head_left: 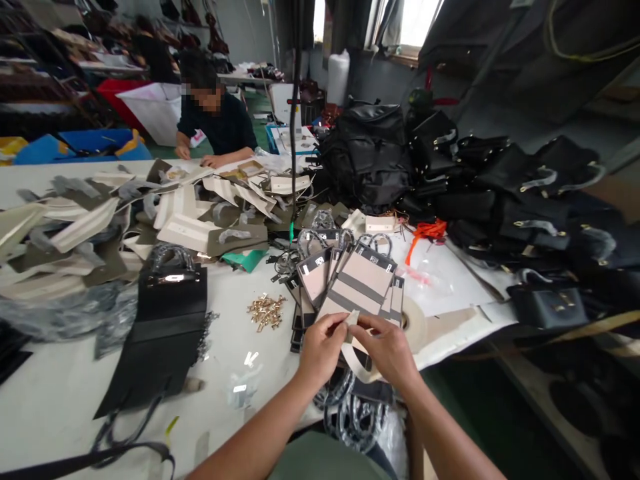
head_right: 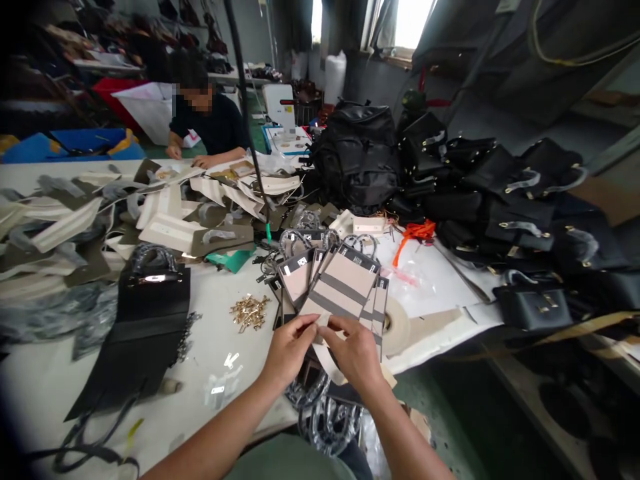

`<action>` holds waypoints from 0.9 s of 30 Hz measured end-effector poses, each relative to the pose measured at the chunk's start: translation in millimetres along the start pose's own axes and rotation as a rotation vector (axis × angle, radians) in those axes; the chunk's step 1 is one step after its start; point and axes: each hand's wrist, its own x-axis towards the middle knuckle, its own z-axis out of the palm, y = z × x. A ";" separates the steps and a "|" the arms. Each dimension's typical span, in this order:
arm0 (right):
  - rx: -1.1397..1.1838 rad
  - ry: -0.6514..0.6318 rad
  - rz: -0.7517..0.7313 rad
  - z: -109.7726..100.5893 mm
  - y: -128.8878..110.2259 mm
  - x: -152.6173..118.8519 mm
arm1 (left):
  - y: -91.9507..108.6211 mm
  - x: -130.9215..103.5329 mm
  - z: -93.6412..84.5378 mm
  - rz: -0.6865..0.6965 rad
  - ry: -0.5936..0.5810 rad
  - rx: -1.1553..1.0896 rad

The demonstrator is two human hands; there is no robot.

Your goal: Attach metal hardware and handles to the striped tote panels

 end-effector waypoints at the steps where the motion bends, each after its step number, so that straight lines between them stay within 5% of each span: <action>1: -0.044 0.024 -0.042 -6.9 4.8 1.6 | 4.7 1.1 5.1 0.045 -0.003 0.076; 8: -0.269 0.245 -0.234 -55.4 20.7 18.7 | 27.0 9.9 36.4 0.078 -0.075 0.172; 12: -0.276 0.038 -0.562 -81.3 22.9 26.9 | 30.2 11.1 54.2 0.134 -0.118 0.292; 15: -0.426 -0.087 -0.659 -95.4 26.9 33.8 | 35.8 13.3 65.9 0.214 -0.119 0.489; 23: -0.484 -0.084 -0.527 -93.8 56.4 51.8 | 33.2 33.4 86.5 0.334 -0.144 0.938; 27: -0.179 0.073 -0.203 -91.7 90.9 74.9 | 22.2 44.2 95.6 0.416 -0.239 0.964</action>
